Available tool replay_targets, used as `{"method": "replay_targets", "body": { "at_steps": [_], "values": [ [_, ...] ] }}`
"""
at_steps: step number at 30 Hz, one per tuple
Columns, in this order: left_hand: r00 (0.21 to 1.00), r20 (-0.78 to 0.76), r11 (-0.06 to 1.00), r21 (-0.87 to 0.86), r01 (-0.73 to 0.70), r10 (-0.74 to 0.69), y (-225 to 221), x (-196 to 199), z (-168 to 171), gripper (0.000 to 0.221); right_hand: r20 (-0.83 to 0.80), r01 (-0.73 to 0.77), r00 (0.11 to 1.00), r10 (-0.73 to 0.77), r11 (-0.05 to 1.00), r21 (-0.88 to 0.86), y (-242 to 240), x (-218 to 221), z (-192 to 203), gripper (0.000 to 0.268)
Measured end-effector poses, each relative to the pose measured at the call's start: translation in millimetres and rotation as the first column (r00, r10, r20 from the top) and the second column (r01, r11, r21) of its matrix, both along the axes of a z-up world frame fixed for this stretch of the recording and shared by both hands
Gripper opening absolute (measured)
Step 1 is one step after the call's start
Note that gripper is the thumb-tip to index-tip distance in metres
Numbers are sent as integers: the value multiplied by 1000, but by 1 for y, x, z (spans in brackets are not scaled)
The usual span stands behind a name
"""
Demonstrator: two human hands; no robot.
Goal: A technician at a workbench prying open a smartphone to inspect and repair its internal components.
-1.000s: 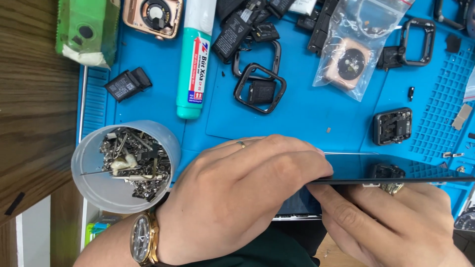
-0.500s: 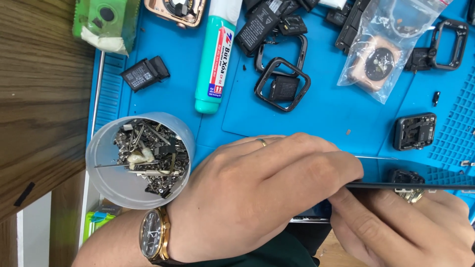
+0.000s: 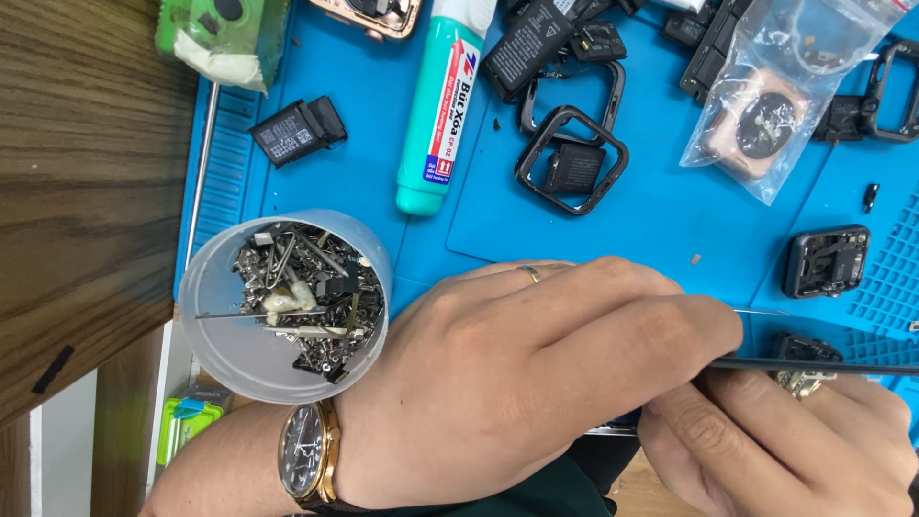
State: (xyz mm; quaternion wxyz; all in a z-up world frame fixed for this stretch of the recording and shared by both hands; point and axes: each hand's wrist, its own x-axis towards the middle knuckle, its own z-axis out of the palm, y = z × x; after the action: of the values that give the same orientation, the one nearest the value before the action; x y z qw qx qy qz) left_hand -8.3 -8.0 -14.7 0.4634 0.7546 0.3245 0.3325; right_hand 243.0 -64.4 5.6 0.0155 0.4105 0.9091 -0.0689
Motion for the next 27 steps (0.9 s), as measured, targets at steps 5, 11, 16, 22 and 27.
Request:
{"method": "replay_targets", "body": {
  "at_steps": [5, 11, 16, 22, 27],
  "values": [
    [999, 38, 994, -109, 17, -12, 4, -5, 12, 35, 7, 8, 1000, -8, 1000, -3, 0, -6, 3, 16],
    [998, 60, 991, -133, 34, -26, 4, -7, 10, 43, 101, 63, 993, -56, 996, -69, -11, 8, -2, 29],
    [999, 44, 990, -141, 9, -2, 3, -8, 11, 43, 115, 30, 993, -20, 996, -82, -6, 7, -1, 36],
    [998, 61, 993, -116, 26, -19, 2, -9, 8, 42, 201, -170, 961, 190, 979, -113, -12, 8, 1, 35],
    [998, 68, 995, -103, 14, -7, 3, -8, 10, 42, 284, -184, 933, 220, 972, -147, -11, 8, 1, 32]
  ]
}}
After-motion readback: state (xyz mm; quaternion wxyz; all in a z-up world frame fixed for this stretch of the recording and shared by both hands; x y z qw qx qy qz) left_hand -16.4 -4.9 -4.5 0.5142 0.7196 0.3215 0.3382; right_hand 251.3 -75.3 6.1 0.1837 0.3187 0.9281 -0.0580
